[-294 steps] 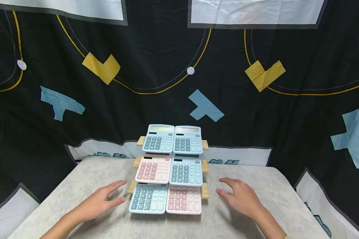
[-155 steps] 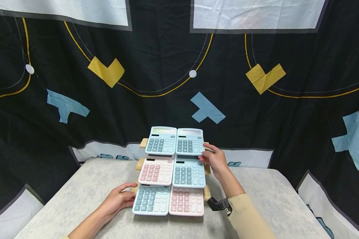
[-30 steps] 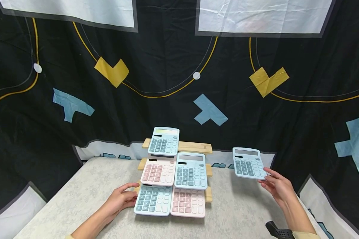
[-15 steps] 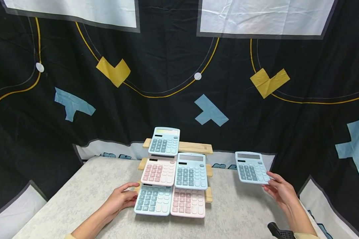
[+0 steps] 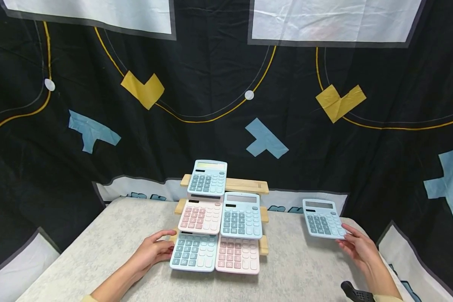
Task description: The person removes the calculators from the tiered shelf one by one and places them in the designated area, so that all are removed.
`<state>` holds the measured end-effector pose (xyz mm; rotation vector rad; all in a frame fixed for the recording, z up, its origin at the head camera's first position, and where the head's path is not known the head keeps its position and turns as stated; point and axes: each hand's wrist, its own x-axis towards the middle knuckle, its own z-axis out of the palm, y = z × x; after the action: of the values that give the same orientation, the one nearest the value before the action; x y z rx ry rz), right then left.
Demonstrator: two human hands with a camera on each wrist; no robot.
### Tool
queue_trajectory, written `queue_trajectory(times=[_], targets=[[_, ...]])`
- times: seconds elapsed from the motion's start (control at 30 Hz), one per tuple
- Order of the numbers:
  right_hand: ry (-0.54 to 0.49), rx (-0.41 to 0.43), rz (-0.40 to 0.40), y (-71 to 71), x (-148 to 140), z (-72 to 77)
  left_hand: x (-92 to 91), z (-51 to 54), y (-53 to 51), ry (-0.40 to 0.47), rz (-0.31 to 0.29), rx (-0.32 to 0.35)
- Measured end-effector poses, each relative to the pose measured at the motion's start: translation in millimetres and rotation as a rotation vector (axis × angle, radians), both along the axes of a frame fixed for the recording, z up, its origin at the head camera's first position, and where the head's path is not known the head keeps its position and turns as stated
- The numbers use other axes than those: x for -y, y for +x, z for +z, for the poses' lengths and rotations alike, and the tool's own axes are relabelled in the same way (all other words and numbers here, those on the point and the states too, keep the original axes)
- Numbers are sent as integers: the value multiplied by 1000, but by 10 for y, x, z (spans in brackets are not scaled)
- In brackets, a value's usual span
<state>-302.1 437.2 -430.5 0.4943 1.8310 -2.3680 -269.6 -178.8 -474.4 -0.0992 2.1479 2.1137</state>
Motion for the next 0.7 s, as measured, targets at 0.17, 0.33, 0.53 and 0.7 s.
queue_trajectory(times=[0.17,0.33,0.53,0.7], targets=[[7,0,7,-55,-38,-83,22,5,19,12,-5,5],[70,44,-32,-140,-57,-189,23,-9,11,17,-4,7],[121,94,-69,-178,-71,-294,-4,6,1,21,-22,6],[144,103,-81,-219,-29,-320,7,6,7,22,-15,6]])
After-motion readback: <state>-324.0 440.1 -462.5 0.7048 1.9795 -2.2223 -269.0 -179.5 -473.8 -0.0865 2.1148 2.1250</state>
